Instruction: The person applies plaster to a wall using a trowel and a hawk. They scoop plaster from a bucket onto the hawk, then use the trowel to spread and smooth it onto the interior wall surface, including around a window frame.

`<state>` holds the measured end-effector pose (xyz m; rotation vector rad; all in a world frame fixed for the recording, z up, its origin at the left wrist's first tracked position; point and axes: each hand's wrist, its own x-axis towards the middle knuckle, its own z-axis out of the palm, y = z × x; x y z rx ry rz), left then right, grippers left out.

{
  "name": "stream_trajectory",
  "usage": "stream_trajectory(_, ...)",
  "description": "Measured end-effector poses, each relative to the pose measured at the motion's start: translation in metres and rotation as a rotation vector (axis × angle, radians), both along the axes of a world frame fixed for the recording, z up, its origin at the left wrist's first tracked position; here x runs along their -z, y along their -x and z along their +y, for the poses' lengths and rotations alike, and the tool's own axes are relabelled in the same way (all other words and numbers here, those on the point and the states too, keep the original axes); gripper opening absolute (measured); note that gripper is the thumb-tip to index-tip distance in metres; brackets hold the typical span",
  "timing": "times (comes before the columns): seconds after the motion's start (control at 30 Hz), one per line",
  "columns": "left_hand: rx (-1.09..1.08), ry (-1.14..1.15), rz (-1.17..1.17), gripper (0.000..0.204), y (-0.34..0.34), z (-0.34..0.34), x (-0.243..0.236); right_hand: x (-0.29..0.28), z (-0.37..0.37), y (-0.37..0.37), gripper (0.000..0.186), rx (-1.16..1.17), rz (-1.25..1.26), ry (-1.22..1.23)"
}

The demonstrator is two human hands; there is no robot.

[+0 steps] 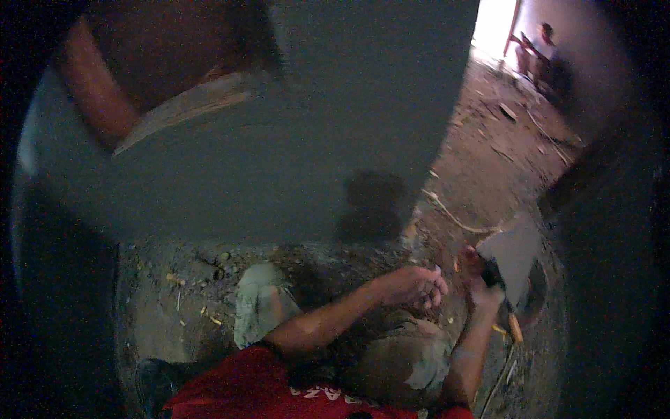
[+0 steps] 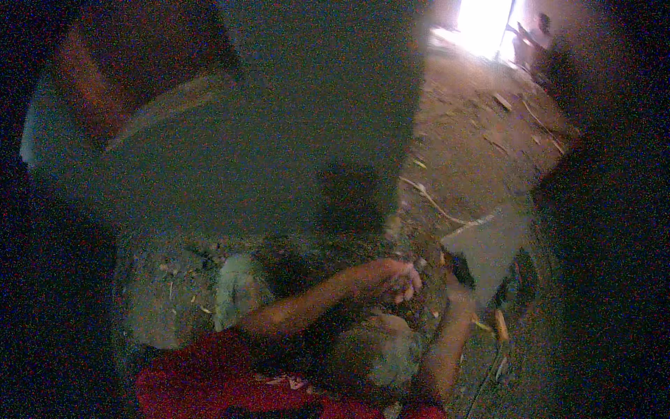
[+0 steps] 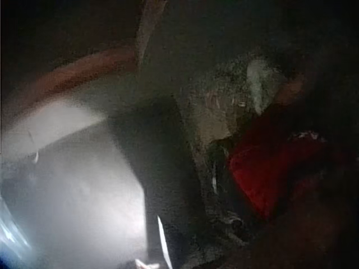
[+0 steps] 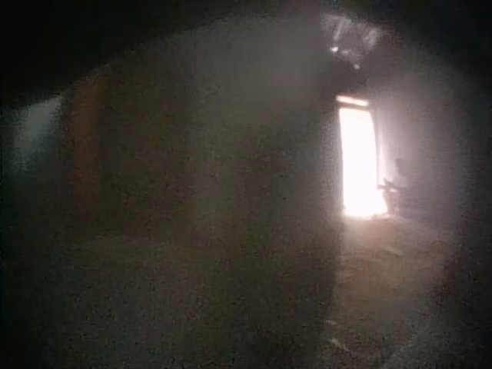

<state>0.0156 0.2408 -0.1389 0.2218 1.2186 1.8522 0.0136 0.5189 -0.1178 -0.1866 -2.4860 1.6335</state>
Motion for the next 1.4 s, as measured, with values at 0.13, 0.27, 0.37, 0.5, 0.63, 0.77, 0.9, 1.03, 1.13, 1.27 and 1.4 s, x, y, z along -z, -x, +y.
stream_trajectory(0.13,0.113,-0.462,-0.172,0.057,-0.01,0.058,0.017,0.029,0.003,-0.017,0.041,-0.109,0.11,-0.544)
stream_trajectory(0.27,-0.247,-0.313,-0.407,0.051,-0.016,0.032,-0.015,0.018,-0.037,-0.018,0.041,-0.036,-0.159,0.282)
stream_trajectory(0.37,-0.32,-0.302,-0.395,0.049,-0.023,0.01,0.01,-0.029,-0.056,-0.051,0.044,-0.168,-0.115,0.119)
stream_trajectory(0.5,-0.407,-0.269,-0.382,0.049,-0.014,-0.005,0.028,-0.035,0.017,-0.044,0.055,-0.185,-0.168,-0.506)
stream_trajectory(0.63,-0.441,-0.257,-0.377,0.048,-0.017,-0.016,0.042,-0.028,0.069,-0.074,0.043,-0.12,-0.475,-1.107)
stream_trajectory(0.77,-0.459,-0.275,-0.392,0.047,-0.017,-0.015,0.059,0.007,0.086,-0.062,0.032,-0.353,-0.553,-1.224)
stream_trajectory(0.9,-0.471,-0.279,-0.402,0.047,-0.017,-0.01,0.062,0.031,0.109,-0.005,0.029,-0.315,-0.687,-1.228)
stream_trajectory(1.03,-0.491,-0.287,-0.399,0.046,-0.019,-0.015,0.064,0.008,0.11,-0.001,0.023,-0.369,-0.57,-1.299)
stream_trajectory(1.13,-0.497,-0.292,-0.387,0.046,-0.023,-0.022,0.062,-0.05,0.114,-0.012,0.02,-0.288,-0.44,-1.39)
stream_trajectory(1.27,-0.487,-0.298,-0.39,0.045,-0.026,-0.024,0.06,-0.106,0.102,0.011,0.02,-0.252,-0.251,-1.545)
stream_trajectory(1.4,-0.478,-0.325,-0.384,0.044,-0.023,-0.015,0.061,-0.059,0.055,0.035,0.006,-0.438,0.04,-1.637)
